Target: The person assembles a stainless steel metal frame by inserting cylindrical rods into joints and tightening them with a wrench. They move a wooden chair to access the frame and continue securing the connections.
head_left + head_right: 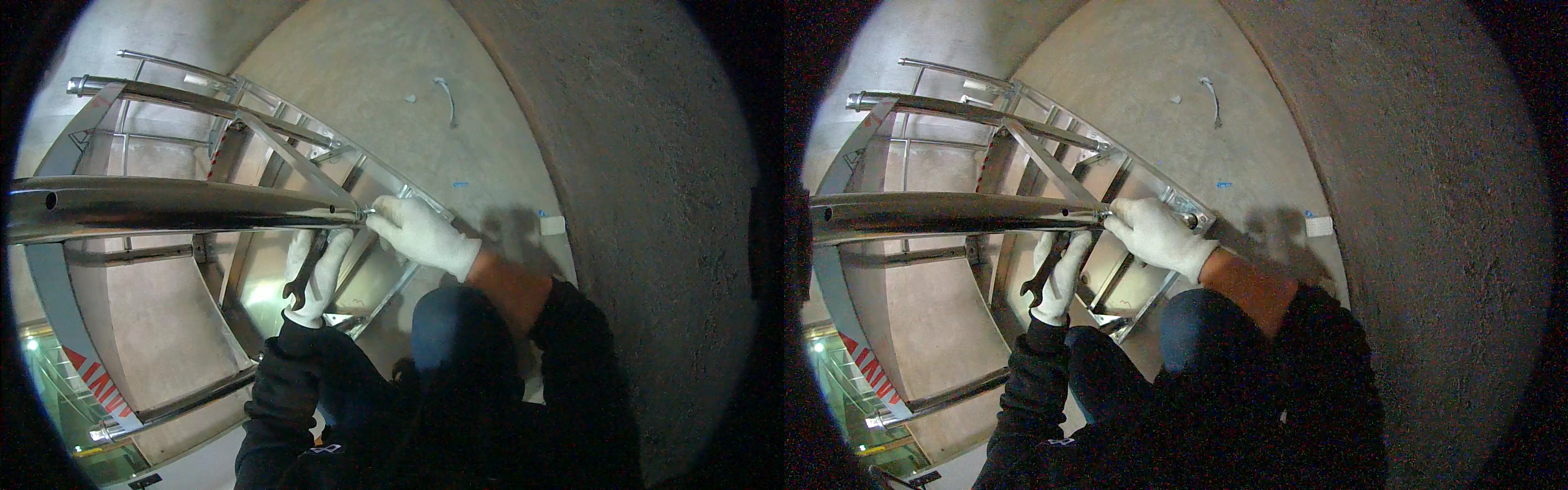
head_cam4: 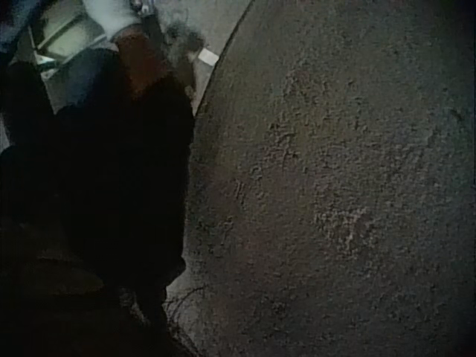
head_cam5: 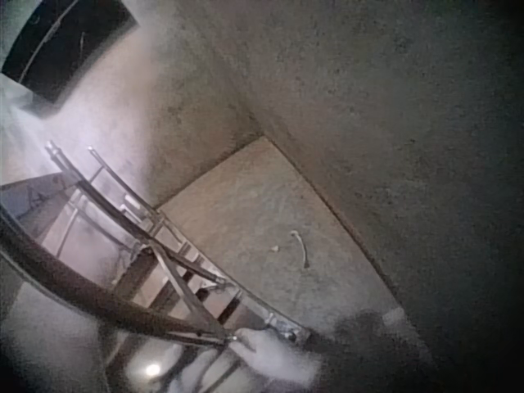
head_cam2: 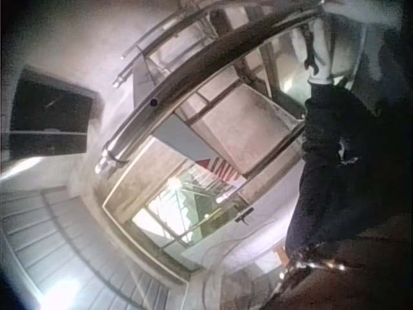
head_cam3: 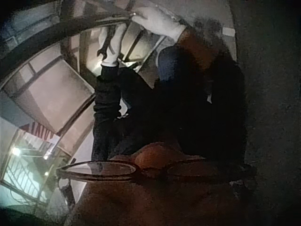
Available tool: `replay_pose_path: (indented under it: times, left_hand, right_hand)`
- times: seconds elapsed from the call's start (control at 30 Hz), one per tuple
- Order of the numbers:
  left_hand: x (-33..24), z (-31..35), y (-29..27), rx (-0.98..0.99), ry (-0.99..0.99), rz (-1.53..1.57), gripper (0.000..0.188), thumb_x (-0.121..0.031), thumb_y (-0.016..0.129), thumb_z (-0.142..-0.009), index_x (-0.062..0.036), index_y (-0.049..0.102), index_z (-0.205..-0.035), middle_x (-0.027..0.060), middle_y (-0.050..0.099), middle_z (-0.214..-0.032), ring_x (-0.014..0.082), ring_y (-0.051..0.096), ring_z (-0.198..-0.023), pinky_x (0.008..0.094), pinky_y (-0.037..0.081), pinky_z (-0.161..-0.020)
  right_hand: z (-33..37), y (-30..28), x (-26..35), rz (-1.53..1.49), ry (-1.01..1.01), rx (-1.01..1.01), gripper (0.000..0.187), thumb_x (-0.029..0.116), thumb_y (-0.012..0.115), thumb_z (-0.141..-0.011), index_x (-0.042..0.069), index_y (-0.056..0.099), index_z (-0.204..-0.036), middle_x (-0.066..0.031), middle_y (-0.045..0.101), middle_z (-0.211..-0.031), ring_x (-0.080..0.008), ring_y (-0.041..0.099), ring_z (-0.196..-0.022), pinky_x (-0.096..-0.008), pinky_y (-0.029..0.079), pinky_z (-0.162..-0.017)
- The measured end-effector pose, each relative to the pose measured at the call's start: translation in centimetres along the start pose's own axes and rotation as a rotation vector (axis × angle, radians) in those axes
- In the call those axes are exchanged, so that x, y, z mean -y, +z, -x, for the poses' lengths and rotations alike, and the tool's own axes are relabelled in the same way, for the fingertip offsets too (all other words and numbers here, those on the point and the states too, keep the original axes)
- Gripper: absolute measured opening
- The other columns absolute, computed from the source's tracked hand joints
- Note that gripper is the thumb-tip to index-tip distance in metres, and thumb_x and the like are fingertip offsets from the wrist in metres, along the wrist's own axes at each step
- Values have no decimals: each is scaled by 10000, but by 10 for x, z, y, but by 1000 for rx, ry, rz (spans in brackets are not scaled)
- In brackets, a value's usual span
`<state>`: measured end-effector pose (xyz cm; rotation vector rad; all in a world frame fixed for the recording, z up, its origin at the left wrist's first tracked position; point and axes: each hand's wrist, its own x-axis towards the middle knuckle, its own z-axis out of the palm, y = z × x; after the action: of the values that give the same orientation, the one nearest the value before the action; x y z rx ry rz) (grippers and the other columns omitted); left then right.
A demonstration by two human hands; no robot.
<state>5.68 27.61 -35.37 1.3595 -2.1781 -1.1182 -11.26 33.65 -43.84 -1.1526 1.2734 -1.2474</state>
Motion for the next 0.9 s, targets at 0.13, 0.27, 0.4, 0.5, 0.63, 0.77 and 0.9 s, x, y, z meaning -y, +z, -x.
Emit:
replay_pose_path:
  times: [0.13, 0.27, 0.4, 0.5, 0.63, 0.77, 0.9]
  left_hand:
    - [8, -3, 2, -10, 39, 67, 285, -124, 683, -868, -23, 641, -1131, 110, 680, -1023, 203, 635, -925, 334, 485, -845]
    - [6, -2, 0, -6, 11, -4, 286, -127, 673, -878, -26, 636, -1143, 82, 677, -1003, 172, 631, -903, 312, 488, -817]
    - [3, -1, 0, -20, -38, -57, 285, -125, 674, -877, -23, 636, -1140, 78, 680, -993, 170, 634, -899, 311, 493, -814]
    - [9, -2, -1, -7, -64, 16, 281, -116, 685, -865, -22, 641, -1126, 105, 690, -1000, 200, 649, -917, 332, 496, -837]
    - [9, -3, 3, -2, -19, 149, 284, -110, 685, -866, -22, 639, -1132, 104, 694, -983, 189, 650, -911, 327, 495, -838]
    - [6, -1, 0, -5, -53, 93, 297, -101, 683, -868, -20, 630, -1149, 101, 687, -985, 182, 646, -922, 321, 491, -848]
    - [5, -1, 1, -9, -43, 45, 308, -92, 681, -870, -20, 624, -1164, 111, 671, -1046, 183, 635, -974, 322, 485, -871]
  right_hand:
    - [-2, -11, -2, 212, -193, 6, 235, 234, 538, -963, 0, 557, -973, -208, 614, -710, -375, 629, -729, -478, 482, -636]
    - [-7, -18, -5, 185, -250, 95, 226, 221, 553, -943, 8, 522, -1014, -260, 625, -751, -451, 632, -795, -533, 489, -686]
    - [-2, -22, 2, 233, -160, 199, 218, 190, 556, -930, 3, 513, -1033, -251, 635, -773, -448, 637, -797, -526, 495, -694]
    - [-5, -24, -5, 265, -176, 258, 208, 166, 547, -923, -3, 508, -1038, -244, 641, -784, -442, 642, -791, -522, 498, -695]
    - [-11, -23, -20, 545, -426, 148, 172, 157, 517, -915, 11, 517, -1005, -211, 629, -773, -402, 653, -747, -495, 516, -670]
    - [-24, -38, -15, 781, -727, 96, 140, 163, 504, -881, 37, 540, -932, -146, 611, -768, -326, 663, -684, -426, 541, -617]
    - [-57, -55, -9, 951, -1226, 65, 118, 194, 586, -776, 82, 551, -779, -93, 548, -726, -276, 622, -628, -389, 515, -503]
